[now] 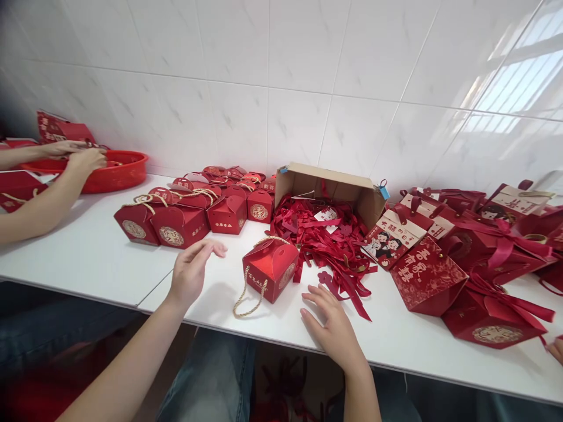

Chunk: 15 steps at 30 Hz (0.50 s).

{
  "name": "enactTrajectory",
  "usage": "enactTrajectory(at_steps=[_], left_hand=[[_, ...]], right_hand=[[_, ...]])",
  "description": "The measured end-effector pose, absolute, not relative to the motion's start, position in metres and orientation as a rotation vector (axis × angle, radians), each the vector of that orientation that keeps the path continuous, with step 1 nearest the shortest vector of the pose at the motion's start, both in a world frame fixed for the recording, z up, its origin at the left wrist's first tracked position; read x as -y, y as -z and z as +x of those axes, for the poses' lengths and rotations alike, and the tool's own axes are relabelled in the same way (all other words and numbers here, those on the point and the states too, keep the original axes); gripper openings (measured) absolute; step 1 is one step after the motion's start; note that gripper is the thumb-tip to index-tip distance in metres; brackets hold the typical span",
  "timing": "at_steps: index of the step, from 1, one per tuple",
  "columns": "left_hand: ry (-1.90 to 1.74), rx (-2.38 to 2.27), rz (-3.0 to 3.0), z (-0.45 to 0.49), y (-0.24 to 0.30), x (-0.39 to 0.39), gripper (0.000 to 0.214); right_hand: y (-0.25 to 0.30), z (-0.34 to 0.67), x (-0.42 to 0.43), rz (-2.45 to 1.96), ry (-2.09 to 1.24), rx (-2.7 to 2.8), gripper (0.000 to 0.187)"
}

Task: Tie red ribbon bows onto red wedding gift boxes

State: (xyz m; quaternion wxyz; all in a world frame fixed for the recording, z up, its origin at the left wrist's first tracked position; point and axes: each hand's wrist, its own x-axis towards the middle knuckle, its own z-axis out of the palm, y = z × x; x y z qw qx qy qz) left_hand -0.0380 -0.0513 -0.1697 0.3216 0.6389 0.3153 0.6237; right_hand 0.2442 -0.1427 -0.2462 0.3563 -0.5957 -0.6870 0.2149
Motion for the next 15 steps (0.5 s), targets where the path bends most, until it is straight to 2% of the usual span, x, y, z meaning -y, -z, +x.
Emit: enactTrajectory(at_steps=[2, 4, 5, 8, 11, 15], left_hand=[[-1.497, -0.812, 1.86, -0.035, 0.16, 0.03, 0.032], [-1.238, -0.75, 1.942, -0.03, 0.153, 0.006, 0.015], [-1.102, -0.697, 1.94, -0.027, 0.152, -0.006, 0.014], [-0.837, -0.563, 1.926, -0.018, 0.157, -0.031, 0.043], [-0.806, -0.538, 1.957, -0.012, 0.168, -0.036, 0.044], [-0.916, -0.637, 1.992, -0.008, 0.179, -0.028, 0.033]], right_hand=[[0.246, 0.244, 0.143, -1.545, -0.561, 1.773, 0.032], [0.245, 0.244, 0.142, -1.551, -0.564, 1.771, 0.032], [0.245, 0.244, 0.142, -1.551, -0.564, 1.77, 0.031], [0.245, 0.243, 0.141, -1.552, -0.567, 1.765, 0.031], [0.245, 0.243, 0.141, -1.554, -0.574, 1.757, 0.032], [0.244, 0.243, 0.142, -1.561, -0.579, 1.75, 0.032]])
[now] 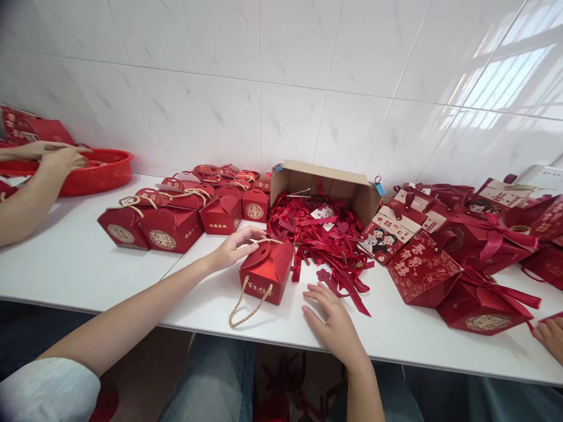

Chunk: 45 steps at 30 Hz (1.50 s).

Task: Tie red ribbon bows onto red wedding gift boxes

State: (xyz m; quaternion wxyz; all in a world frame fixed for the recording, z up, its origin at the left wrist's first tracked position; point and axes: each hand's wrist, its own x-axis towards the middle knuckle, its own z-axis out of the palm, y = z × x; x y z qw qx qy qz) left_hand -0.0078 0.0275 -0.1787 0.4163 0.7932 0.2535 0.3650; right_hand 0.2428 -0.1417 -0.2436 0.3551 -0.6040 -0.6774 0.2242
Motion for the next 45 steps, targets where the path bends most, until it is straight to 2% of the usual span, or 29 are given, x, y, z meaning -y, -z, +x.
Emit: enactTrajectory(at_steps=[5, 10, 13, 16, 20, 25, 31, 34, 40, 45], left_hand=[[-1.067, -0.848, 1.988, -0.013, 0.189, -0.031, 0.02], [-1.196, -0.978, 1.99, -0.021, 0.2, -0.046, 0.028], [-1.169, -0.923, 1.981, -0.021, 0.201, -0.048, 0.017], [-1.093, -0.805, 1.971, -0.02, 0.199, -0.044, 0.026], [-0.877, -0.512, 1.92, -0.018, 0.198, -0.037, 0.048], [-0.695, -0.258, 1.83, -0.015, 0.207, -0.032, 0.075], [-0.822, -0.242, 1.887, -0.009, 0.217, -0.025, 0.075], [-0.858, -0.241, 1.923, -0.008, 0.218, -0.022, 0.078], [-0.835, -0.335, 1.936, -0.006, 0.215, -0.019, 0.081], [-0.847, -0.337, 1.936, -0.004, 0.216, -0.02, 0.082]], right_hand=[[0.243, 0.243, 0.141, -1.551, -0.546, 1.748, 0.031], [0.244, 0.244, 0.141, -1.519, -0.507, 1.699, 0.028], [0.241, 0.23, 0.153, -1.423, -0.258, 1.362, 0.019], [0.233, 0.198, 0.17, -1.249, -0.05, 0.992, 0.008], [0.221, 0.149, 0.176, -1.22, -0.187, 1.195, 0.009], [0.221, 0.115, 0.151, -1.34, -0.049, 1.306, 0.014], [0.238, 0.11, 0.141, -1.31, -0.216, 1.13, 0.014], [0.24, 0.112, 0.143, -1.298, -0.269, 1.135, 0.008], [0.24, 0.113, 0.146, -1.298, -0.502, 1.036, 0.02], [0.242, 0.113, 0.145, -1.279, -0.566, 0.947, 0.025]])
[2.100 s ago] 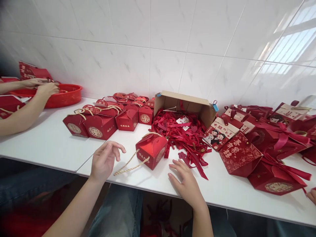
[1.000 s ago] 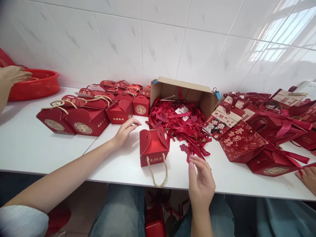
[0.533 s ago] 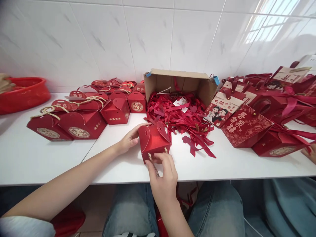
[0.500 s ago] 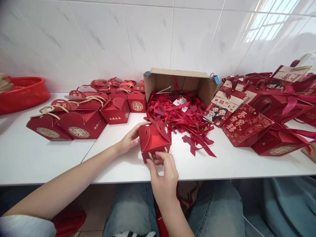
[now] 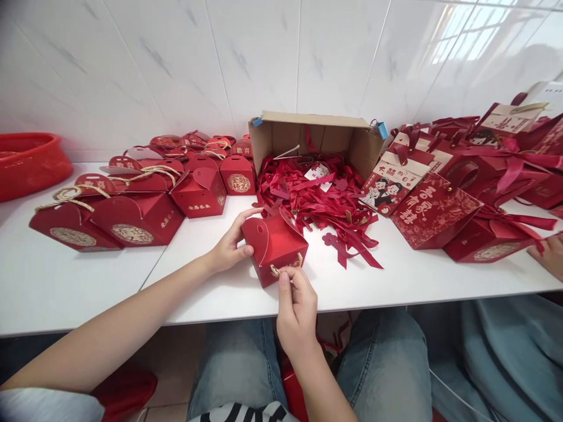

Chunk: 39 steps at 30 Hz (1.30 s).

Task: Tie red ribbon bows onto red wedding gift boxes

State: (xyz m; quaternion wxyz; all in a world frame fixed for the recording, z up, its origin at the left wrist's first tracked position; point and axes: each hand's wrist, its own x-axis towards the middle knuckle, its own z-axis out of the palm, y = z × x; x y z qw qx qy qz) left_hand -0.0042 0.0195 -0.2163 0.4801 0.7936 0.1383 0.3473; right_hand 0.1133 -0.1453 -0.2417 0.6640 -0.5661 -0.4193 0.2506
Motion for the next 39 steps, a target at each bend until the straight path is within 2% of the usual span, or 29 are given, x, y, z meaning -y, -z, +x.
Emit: enactTrajectory(at_steps=[6, 8, 14, 19, 29, 34, 39], left_hand=[[-0.874, -0.336, 1.949, -0.003, 0.217, -0.021, 0.085], [-0.866, -0.334, 1.946, -0.003, 0.217, -0.021, 0.085], [-0.854, -0.321, 1.929, -0.003, 0.219, -0.022, 0.086], [-0.848, -0.313, 1.936, -0.003, 0.219, -0.022, 0.086], [-0.853, -0.31, 1.961, -0.004, 0.216, -0.022, 0.086], [-0.839, -0.33, 1.972, -0.005, 0.215, -0.022, 0.087], [-0.832, -0.319, 1.969, -0.005, 0.217, -0.025, 0.085]], right_hand=[[0.236, 0.108, 0.145, -1.137, -0.646, 0.847, 0.016], [0.236, 0.107, 0.144, -1.122, -0.641, 0.822, 0.017], [0.239, 0.108, 0.144, -1.109, -0.596, 0.861, 0.007], [0.242, 0.11, 0.145, -1.147, -0.568, 0.904, 0.018], [0.245, 0.112, 0.144, -1.192, -0.8, 0.825, 0.04], [0.242, 0.113, 0.143, -1.193, -0.833, 0.804, 0.041], [0.239, 0.116, 0.147, -1.148, -0.879, 0.817, 0.028]])
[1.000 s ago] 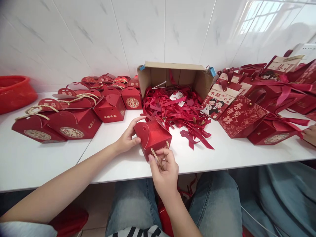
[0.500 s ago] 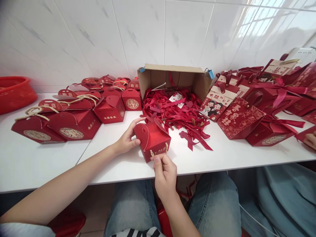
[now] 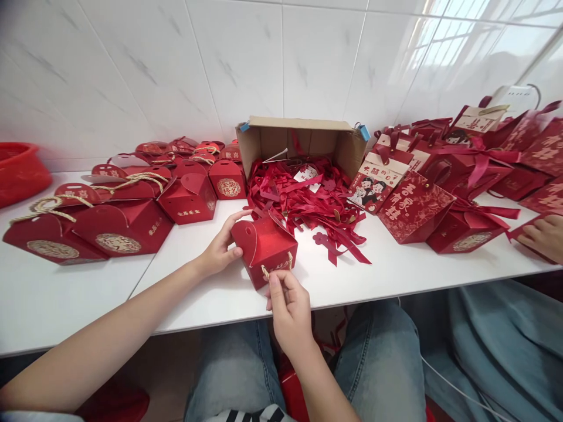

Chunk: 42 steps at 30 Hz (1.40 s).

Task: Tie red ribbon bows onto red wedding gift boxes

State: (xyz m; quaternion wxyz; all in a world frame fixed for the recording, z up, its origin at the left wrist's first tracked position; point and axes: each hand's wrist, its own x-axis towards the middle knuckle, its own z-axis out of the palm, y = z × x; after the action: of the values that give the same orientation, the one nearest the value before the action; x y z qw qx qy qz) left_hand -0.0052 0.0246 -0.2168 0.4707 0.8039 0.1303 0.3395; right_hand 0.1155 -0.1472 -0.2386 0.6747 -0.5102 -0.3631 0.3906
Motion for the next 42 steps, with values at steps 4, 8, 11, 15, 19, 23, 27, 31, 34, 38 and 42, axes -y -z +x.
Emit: enactTrajectory(at_steps=[4, 8, 11, 15, 19, 23, 27, 31, 34, 38, 42], left_hand=[[-0.832, -0.312, 1.964, -0.006, 0.218, -0.025, 0.085], [-0.839, -0.311, 1.978, -0.005, 0.217, -0.025, 0.086], [-0.835, -0.31, 1.972, -0.005, 0.216, -0.025, 0.087], [-0.828, -0.317, 1.965, -0.006, 0.216, -0.025, 0.087], [-0.835, -0.308, 1.974, -0.006, 0.216, -0.025, 0.086], [-0.835, -0.311, 1.972, -0.005, 0.217, -0.026, 0.086], [-0.837, -0.317, 1.967, -0.005, 0.217, -0.026, 0.086], [-0.823, -0.304, 1.952, -0.005, 0.218, -0.026, 0.089], [-0.826, -0.318, 1.953, -0.005, 0.217, -0.026, 0.088], [-0.83, -0.312, 1.954, -0.004, 0.216, -0.026, 0.089], [-0.843, -0.315, 1.94, -0.004, 0.214, -0.024, 0.088]], right_hand=[[0.236, 0.116, 0.152, -1.111, -0.867, 0.826, 0.018], [0.236, 0.119, 0.156, -1.156, -0.715, 0.929, 0.01], [0.236, 0.122, 0.16, -1.196, -0.497, 1.007, 0.005], [0.231, 0.127, 0.164, -1.234, -0.565, 0.981, 0.014], [0.223, 0.136, 0.172, -1.429, -0.775, 1.143, 0.032], [0.216, 0.145, 0.18, -1.542, -0.692, 1.362, 0.029], [0.213, 0.148, 0.183, -1.496, -0.535, 1.417, 0.018], [0.213, 0.148, 0.183, -1.451, -0.334, 1.368, 0.008], [0.213, 0.147, 0.182, -1.452, -0.236, 1.309, 0.006], [0.215, 0.141, 0.176, -1.47, -0.158, 1.21, 0.011], [0.22, 0.135, 0.168, -1.471, -0.104, 1.141, 0.015]])
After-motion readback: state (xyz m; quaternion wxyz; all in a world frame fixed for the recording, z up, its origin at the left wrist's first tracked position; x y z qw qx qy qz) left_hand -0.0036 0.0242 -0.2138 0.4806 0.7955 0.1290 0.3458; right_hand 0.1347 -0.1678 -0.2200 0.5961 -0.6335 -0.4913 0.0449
